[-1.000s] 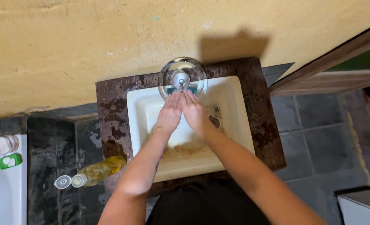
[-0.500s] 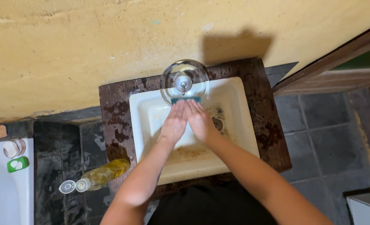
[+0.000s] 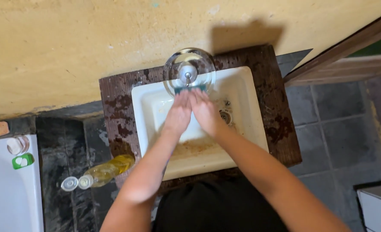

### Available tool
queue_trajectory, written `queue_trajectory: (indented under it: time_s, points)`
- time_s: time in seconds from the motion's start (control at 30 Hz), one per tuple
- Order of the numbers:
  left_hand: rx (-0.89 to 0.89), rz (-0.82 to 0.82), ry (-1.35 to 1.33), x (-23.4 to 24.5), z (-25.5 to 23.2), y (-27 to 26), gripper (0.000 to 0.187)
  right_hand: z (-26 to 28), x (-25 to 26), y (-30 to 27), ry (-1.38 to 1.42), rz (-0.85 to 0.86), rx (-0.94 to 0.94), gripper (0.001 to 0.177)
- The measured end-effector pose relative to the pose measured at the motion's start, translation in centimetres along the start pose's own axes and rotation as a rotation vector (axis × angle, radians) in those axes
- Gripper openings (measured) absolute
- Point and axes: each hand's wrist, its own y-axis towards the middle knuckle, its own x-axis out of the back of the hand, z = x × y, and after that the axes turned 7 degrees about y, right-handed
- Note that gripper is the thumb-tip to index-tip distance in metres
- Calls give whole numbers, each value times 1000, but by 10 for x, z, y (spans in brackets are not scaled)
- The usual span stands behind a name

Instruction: The person scrubs a white bathroom sink with a green sponge, applying liquid soap from a bottle. They wipe the basin, faucet, and surrounding countertop repeatedly, then rinse the sponge under running water and continue scrubbing the sink surface.

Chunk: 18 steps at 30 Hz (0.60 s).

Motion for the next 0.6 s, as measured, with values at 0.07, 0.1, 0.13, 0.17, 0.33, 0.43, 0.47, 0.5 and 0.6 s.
queue_trajectory:
  time_s: [0.07,0.1,0.13,0.17,0.33,0.43,0.47,0.5,0.6]
  points:
    - [-49,39,-23,14,-6,-15,46,10,36,-9,120,97,-42,28]
    - [-53,32,-19,9,-1,-5,46,5,22,-2,116,88,-44,28]
    - [-54,22,14,3,5,4,44,1,7,4,129,71,-38,23]
    - [-51,28,37,0,3,2,43,2,-3,0,149,73,-35,22]
    - [-21,36,5,15,-1,-10,44,4,-7,-22,58,85,-39,24]
    - [-29,16,7,18,5,10,43,1,0,0,68,76,-38,22]
    - [-16,10,21,16,6,12,42,6,6,9,29,57,-19,22]
    - [-11,29,15,-1,9,12,42,1,-1,10,40,74,-20,22]
    - [-3,-15,23,-15,9,-9,43,7,-11,-6,-31,13,-22,20]
